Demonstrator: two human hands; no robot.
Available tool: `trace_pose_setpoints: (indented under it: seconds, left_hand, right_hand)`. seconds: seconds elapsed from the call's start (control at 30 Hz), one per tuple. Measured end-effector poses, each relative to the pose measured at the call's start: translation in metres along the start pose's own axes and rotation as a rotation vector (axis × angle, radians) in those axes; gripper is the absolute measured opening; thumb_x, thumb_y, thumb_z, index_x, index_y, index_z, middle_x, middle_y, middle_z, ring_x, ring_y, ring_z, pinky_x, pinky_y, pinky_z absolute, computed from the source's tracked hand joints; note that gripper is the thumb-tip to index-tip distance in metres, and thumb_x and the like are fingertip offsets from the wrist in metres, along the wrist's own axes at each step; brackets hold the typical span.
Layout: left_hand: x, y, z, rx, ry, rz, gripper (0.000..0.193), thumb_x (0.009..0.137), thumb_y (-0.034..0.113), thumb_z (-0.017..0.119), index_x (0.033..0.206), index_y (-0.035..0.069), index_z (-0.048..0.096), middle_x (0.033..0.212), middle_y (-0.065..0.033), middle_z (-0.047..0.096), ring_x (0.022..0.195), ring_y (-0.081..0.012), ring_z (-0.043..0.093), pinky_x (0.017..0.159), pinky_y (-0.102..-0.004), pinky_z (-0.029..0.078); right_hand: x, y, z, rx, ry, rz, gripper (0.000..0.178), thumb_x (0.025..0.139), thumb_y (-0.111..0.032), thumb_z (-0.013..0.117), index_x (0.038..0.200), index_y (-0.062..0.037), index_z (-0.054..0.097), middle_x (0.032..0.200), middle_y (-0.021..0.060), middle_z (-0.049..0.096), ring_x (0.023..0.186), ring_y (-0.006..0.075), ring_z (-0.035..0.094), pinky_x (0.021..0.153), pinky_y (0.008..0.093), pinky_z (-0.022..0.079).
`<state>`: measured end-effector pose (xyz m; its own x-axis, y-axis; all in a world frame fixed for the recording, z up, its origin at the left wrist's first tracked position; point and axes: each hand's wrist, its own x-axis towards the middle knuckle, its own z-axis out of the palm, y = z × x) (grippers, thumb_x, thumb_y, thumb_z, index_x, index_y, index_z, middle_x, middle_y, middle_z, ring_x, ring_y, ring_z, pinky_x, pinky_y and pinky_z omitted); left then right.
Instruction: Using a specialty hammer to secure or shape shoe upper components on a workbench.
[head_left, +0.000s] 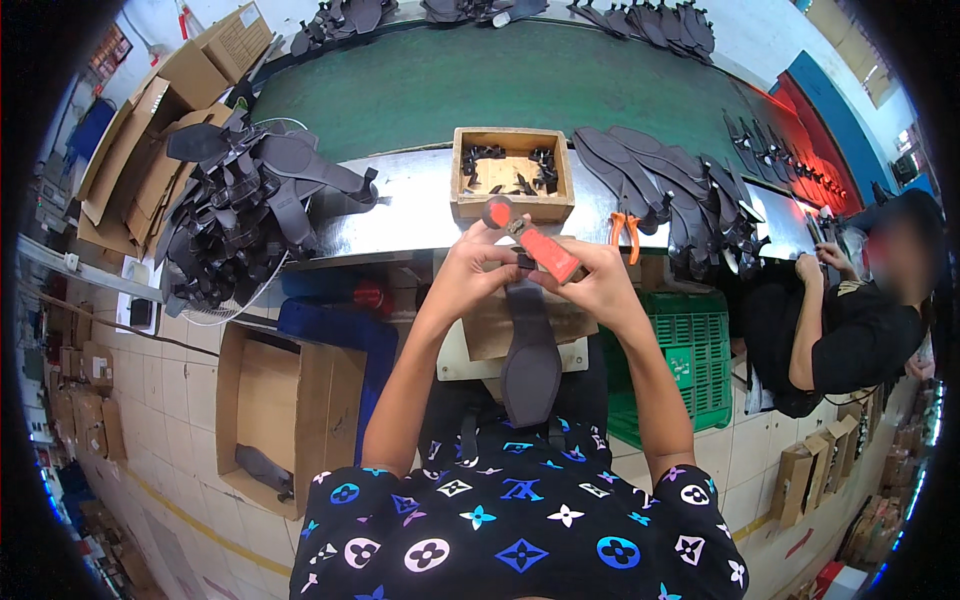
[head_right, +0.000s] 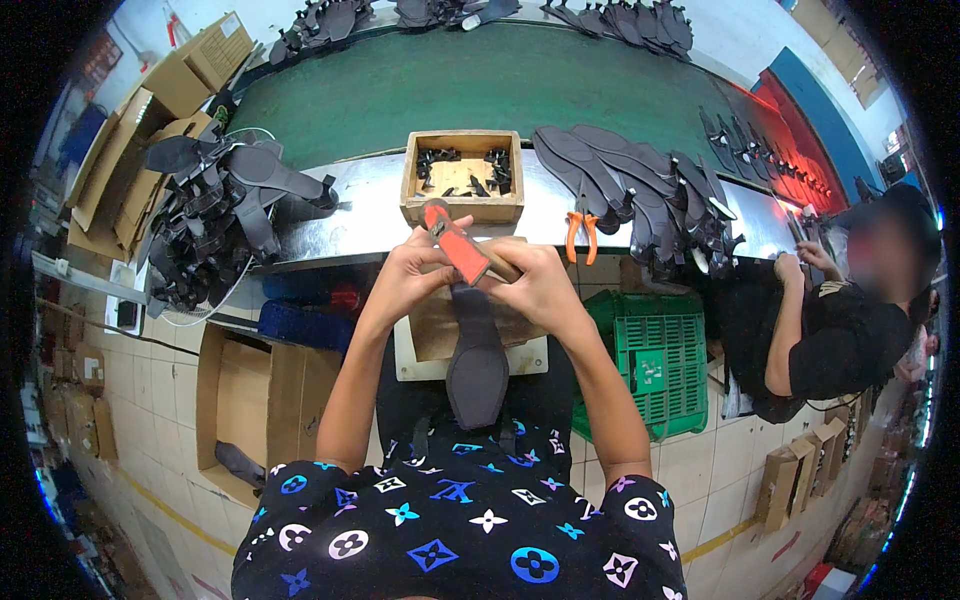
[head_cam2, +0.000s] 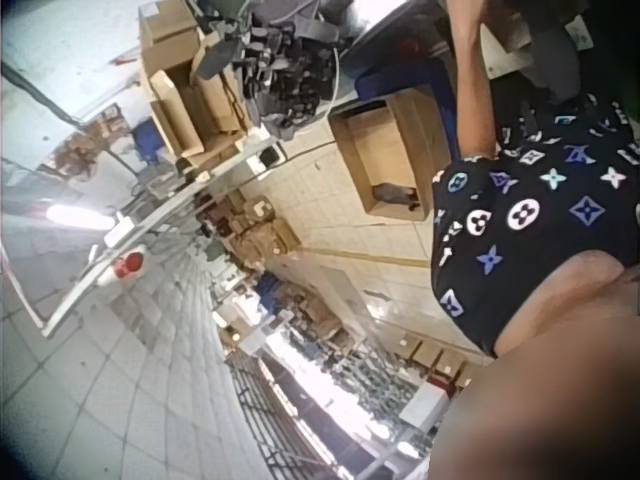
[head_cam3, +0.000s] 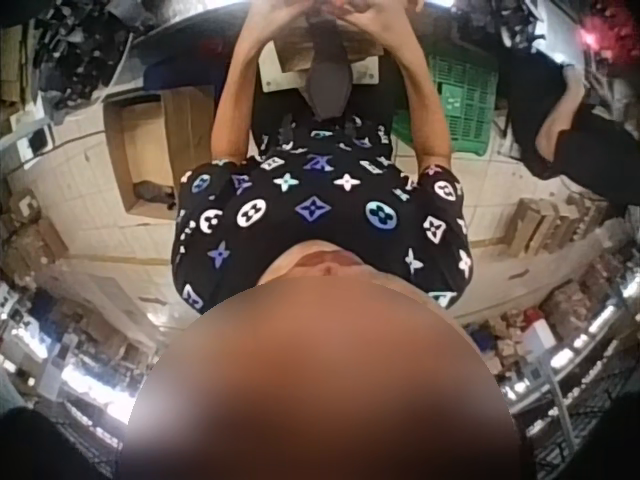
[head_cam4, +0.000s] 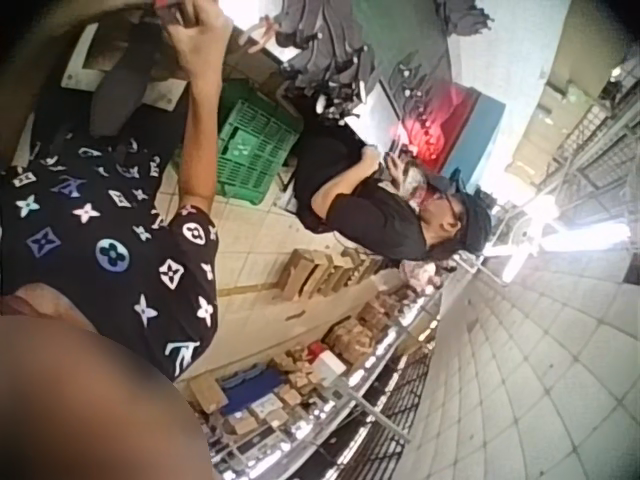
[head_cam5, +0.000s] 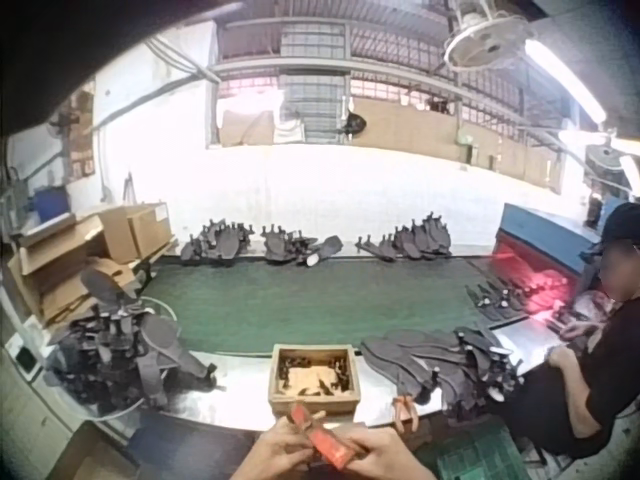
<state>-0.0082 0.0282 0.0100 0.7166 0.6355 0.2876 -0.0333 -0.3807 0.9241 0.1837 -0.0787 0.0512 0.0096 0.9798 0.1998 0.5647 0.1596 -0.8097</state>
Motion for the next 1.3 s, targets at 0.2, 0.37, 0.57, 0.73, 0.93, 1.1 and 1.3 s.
trace_pose_setpoints:
  seconds: [0.2, 0.37, 0.57, 0.73, 0.93, 1.1, 1.3]
  left_hand:
    - [-0.002, -0.002, 0.009, 0.237, 0.177, 0.054, 0.036, 0.074, 0.024, 0.082, 0.105, 0.008, 0.073, 0.129, -0.0096, 0.065, 0.125, -0.0299, 0.056, 0.112, -0.0496, 0.031]
    - [-0.010, -0.015, 0.018, 0.434, 0.169, 0.031, 0.040, 0.079, 0.030, 0.080, 0.112, 0.008, 0.071, 0.114, -0.0096, 0.072, 0.111, -0.0257, 0.065, 0.114, -0.0527, 0.027]
    - [-0.011, -0.026, 0.019, 0.364, 0.142, -0.050, 0.032, 0.082, 0.031, 0.077, 0.103, 0.008, 0.074, 0.108, -0.0082, 0.074, 0.107, -0.0226, 0.066, 0.114, -0.0516, 0.027]
    - [-0.011, -0.032, 0.017, 0.345, 0.121, -0.055, 0.031, 0.079, 0.026, 0.079, 0.102, 0.006, 0.074, 0.103, -0.0081, 0.074, 0.101, -0.0232, 0.068, 0.114, -0.0523, 0.026]
    - [-0.007, -0.014, 0.017, 0.261, 0.195, -0.074, 0.025, 0.076, 0.013, 0.079, 0.098, 0.002, 0.074, 0.087, -0.0107, 0.072, 0.085, -0.0233, 0.069, 0.094, -0.0396, 0.050]
    - [-0.007, -0.003, 0.013, 0.049, 0.169, -0.204, 0.027, 0.075, 0.010, 0.081, 0.101, 0.001, 0.075, 0.088, -0.0113, 0.074, 0.078, -0.0127, 0.067, 0.074, -0.0288, 0.054]
    - [-0.011, -0.012, 0.013, -0.029, 0.182, -0.086, 0.031, 0.076, 0.010, 0.081, 0.105, 0.001, 0.076, 0.092, -0.0088, 0.076, 0.080, -0.0098, 0.067, 0.074, -0.0269, 0.054]
  right_hand:
    - [0.001, 0.016, 0.015, 0.159, 0.161, 0.018, 0.025, 0.079, -0.013, 0.078, 0.099, 0.0008, 0.071, 0.080, 0.0117, 0.068, 0.072, 0.0176, 0.063, 0.067, 0.0325, 0.049]
    - [0.009, 0.028, 0.012, 0.118, 0.149, 0.003, 0.021, 0.081, -0.013, 0.077, 0.097, 0.0003, 0.070, 0.078, 0.0094, 0.066, 0.069, 0.0160, 0.059, 0.066, 0.0310, 0.047]
    - [0.009, 0.024, 0.012, 0.124, 0.111, -0.006, 0.021, 0.081, -0.007, 0.072, 0.098, 0.0023, 0.067, 0.088, 0.0124, 0.069, 0.078, 0.0224, 0.065, 0.072, 0.0326, 0.050]
    - [0.011, 0.013, 0.010, 0.066, 0.089, -0.119, 0.020, 0.080, -0.005, 0.071, 0.098, 0.0018, 0.067, 0.095, 0.0140, 0.068, 0.085, 0.0294, 0.067, 0.077, 0.0357, 0.051]
    - [0.006, 0.004, 0.011, -0.094, 0.047, -0.176, 0.023, 0.077, -0.003, 0.074, 0.099, 0.0018, 0.067, 0.102, 0.0140, 0.068, 0.090, 0.0312, 0.066, 0.079, 0.0364, 0.052]
    - [-0.002, -0.002, 0.011, -0.202, 0.107, -0.199, 0.023, 0.081, -0.004, 0.075, 0.101, 0.0024, 0.066, 0.094, 0.0115, 0.066, 0.080, 0.0214, 0.065, 0.072, 0.0312, 0.051]
    - [-0.056, -0.056, 0.002, 0.084, 0.269, 0.138, 0.028, 0.093, -0.006, 0.066, 0.118, 0.0033, 0.058, 0.093, 0.0166, 0.066, 0.077, 0.0229, 0.064, 0.071, 0.0322, 0.052]
